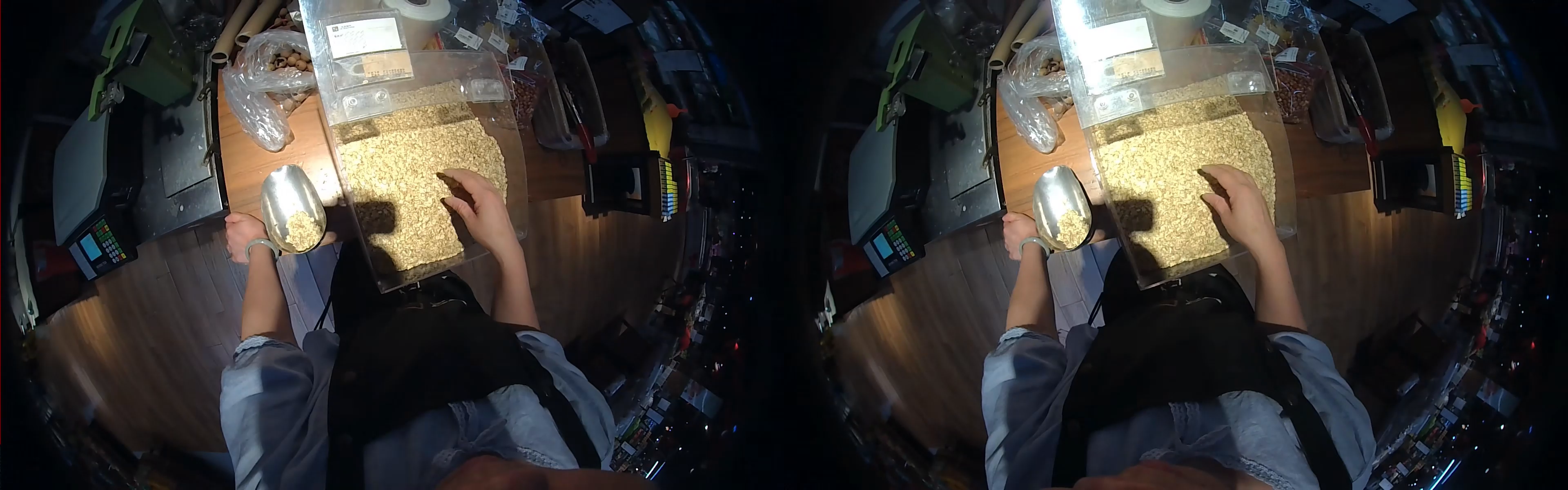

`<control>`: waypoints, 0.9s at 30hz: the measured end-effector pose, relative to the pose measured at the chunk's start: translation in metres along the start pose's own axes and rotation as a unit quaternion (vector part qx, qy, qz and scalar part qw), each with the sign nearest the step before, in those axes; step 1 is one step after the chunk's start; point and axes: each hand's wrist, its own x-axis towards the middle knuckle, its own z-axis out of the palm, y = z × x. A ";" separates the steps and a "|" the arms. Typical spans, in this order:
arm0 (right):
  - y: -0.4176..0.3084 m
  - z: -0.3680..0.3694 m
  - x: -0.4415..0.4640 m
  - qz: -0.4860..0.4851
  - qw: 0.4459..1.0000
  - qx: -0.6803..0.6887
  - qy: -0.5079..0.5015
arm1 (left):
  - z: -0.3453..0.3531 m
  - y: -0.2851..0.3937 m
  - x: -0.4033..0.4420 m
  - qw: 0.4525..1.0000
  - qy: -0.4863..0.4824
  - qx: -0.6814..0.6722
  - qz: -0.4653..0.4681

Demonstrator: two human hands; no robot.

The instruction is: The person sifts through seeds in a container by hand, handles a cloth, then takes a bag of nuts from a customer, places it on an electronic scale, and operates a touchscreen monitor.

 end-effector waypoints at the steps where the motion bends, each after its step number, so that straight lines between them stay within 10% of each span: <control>1: -0.001 0.004 0.001 -0.072 0.994 -0.076 0.031 | 0.000 0.000 0.000 1.000 0.003 -0.002 0.000; 6: -0.033 0.008 0.003 -0.010 0.982 0.077 -0.171 | -0.005 0.002 -0.004 1.000 -0.003 -0.007 -0.002; 14: 0.060 0.017 0.151 -0.032 0.999 -0.028 -0.003 | -0.005 0.003 -0.004 1.000 -0.009 -0.006 -0.006; 17: 0.101 0.038 0.203 -0.179 0.983 -0.034 -0.002 | -0.002 0.002 -0.003 1.000 0.002 -0.011 -0.001; 27: 0.105 0.053 0.232 0.110 0.946 0.156 -0.262 | -0.008 0.003 -0.008 1.000 0.011 -0.005 0.006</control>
